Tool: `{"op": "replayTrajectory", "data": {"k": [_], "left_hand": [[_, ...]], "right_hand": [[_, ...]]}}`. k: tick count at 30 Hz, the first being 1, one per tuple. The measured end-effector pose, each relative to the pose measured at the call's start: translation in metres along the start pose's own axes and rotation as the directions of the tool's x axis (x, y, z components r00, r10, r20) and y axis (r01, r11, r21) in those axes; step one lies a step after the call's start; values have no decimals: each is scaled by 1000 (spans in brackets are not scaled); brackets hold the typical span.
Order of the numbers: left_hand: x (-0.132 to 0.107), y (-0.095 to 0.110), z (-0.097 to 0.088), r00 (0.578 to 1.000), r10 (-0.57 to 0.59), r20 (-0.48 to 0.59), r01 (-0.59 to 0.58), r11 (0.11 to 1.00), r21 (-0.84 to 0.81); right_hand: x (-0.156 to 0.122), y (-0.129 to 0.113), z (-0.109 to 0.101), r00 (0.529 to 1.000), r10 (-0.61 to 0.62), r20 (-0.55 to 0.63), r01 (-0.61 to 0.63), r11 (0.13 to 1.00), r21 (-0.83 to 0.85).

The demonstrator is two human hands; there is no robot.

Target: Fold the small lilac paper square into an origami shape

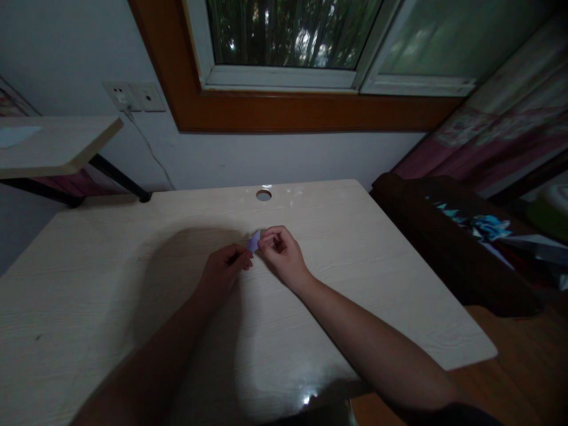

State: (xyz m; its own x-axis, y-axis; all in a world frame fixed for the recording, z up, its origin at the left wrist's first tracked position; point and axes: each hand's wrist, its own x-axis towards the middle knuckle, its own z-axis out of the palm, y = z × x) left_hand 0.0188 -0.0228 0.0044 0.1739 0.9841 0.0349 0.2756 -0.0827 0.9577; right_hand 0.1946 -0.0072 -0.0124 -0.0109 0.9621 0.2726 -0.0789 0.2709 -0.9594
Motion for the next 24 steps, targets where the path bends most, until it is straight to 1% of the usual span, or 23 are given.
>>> {"op": "replayTrajectory", "data": {"k": [9,15,19,24], "left_hand": [[-1,3,-1,1000,-12,-6,12,1000,-1],[-1,0,-1,1000,-5,-9,5,1000,-23],[-1,-2,0,1000,-7,-26,6,1000,-31],[-2,1,0,999,-24,-26,23,999,-36]], "right_hand": [[1,-1,-1,1000,11,0,-11,1000,-7],[1,1,0,999,26,-39,-25,999,46],[1,1,-1,997,37,-62,-33,998,51],[1,0,0,997,33,-70,-29,998,51]]}}
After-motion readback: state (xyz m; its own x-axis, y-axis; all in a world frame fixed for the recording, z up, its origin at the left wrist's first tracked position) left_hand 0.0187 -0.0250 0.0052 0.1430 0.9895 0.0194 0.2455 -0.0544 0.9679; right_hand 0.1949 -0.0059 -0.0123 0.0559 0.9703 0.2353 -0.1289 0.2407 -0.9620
